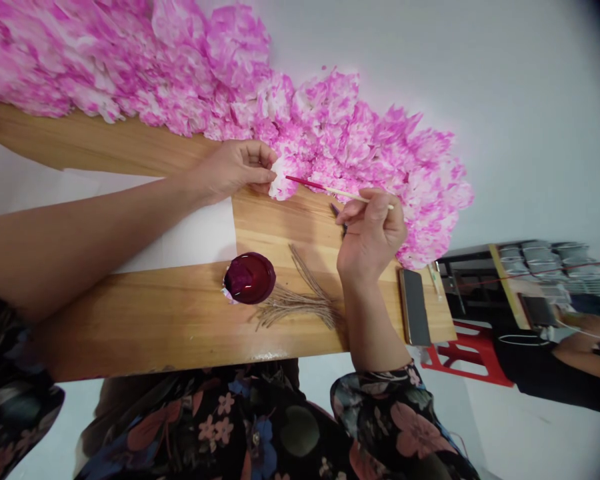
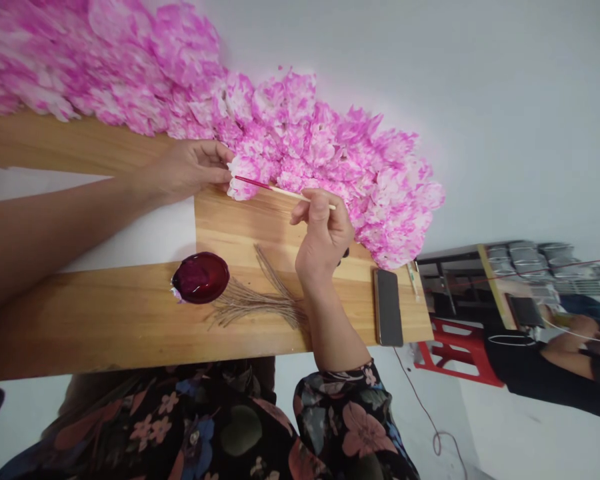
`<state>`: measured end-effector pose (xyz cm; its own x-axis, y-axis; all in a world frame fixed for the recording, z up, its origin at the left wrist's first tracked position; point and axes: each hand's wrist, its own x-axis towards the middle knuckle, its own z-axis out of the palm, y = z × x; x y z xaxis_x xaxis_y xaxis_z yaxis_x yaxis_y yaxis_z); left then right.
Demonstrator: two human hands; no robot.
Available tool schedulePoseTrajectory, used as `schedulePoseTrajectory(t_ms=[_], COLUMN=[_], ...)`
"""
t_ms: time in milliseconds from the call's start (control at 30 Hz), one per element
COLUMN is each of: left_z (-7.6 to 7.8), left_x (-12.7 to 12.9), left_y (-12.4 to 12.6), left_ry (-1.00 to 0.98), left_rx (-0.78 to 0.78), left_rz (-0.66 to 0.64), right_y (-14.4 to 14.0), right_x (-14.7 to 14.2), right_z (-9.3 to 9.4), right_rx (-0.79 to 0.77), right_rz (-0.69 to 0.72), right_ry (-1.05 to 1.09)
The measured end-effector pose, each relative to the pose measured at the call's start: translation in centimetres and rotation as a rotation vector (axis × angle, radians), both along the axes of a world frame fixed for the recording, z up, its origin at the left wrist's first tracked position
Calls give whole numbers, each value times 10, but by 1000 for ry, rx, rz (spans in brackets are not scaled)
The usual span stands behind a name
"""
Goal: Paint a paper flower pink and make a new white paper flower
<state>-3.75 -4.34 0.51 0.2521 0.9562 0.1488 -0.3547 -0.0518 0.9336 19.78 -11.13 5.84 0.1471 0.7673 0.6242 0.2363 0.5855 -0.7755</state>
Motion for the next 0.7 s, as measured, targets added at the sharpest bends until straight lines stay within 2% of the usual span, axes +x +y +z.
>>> schedulePoseTrajectory(t_ms=[333,700], left_z=[0,2], left_x=[-1,0], left_y=[0,-2], left_ry=[36,41], left_rx=[14,1], left_rz=[-2,6], right_y=[1,-4], right_x=[-1,-2], right_z=[-3,1], right_rx=[-67,-65], right_rz=[95,43], right_ry=[70,-60])
